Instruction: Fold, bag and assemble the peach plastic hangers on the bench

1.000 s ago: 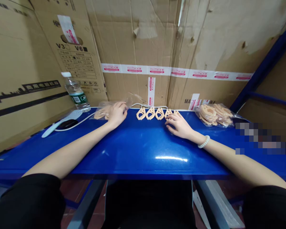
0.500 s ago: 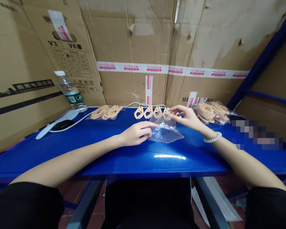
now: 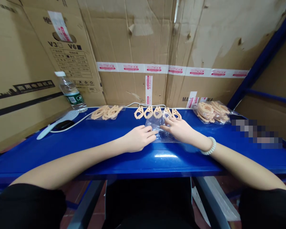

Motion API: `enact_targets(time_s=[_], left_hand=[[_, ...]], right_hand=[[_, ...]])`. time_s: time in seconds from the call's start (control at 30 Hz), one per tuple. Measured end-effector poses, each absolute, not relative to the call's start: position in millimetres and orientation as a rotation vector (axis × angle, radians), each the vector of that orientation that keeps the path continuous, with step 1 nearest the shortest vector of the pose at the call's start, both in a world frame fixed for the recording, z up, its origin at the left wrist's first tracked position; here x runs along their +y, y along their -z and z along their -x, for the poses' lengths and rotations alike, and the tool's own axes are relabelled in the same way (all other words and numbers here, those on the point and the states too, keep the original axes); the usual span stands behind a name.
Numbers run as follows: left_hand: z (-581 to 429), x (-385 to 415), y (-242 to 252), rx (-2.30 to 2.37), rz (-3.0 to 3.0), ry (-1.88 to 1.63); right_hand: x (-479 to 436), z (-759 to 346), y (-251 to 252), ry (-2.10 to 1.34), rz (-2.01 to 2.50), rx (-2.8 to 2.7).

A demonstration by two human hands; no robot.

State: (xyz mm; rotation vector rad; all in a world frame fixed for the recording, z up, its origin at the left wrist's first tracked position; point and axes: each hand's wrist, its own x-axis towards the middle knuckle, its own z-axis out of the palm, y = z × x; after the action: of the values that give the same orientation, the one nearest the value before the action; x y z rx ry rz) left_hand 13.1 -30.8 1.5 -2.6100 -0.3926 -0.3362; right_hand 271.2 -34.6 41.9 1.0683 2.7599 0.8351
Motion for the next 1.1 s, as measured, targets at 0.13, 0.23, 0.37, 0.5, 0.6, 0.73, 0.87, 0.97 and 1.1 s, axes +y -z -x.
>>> enact_targets(time_s=[0.13,0.23,0.37,0.5,0.6,0.73,0.87,0.97,1.1], left_hand=[[-13,-37,-8,-0.466,2.727,0.307],[-11,-41,-16,-0.450,2.964,0.496],[-11,-42,-24,-0.394,3.286,0.994],[-12,-36,-23,-0.602,3.253,1.420],[-13,-28,-18,-0.728,3.142,1.608],[-13,-19,-12,-0.761,3.112,1.739],[-14,-23,-13,-0.781,3.097,1.597],[-16,-32,-11,-0.852,3.118,1.235],[-20,-39,2,-0.916,3.050,0.794]], right_hand=[[-39,-271,-43,-0.796,-1.107,2.712],[-38,-272,-42,-0.741,-1.126,2.728],[-36,-273,-39,-0.736,-1.148,2.744],[-36,-272,-39,-0.777,-1.124,2.791],[-37,-271,-42,-0.715,-1.073,2.841],[-41,-269,-46,-0.553,-0.958,2.999],[-49,-265,-46,-0.529,-0.837,3.132],[-54,-260,-44,-0.577,-0.782,3.126],[-61,-252,-41,-0.709,-0.893,2.932]])
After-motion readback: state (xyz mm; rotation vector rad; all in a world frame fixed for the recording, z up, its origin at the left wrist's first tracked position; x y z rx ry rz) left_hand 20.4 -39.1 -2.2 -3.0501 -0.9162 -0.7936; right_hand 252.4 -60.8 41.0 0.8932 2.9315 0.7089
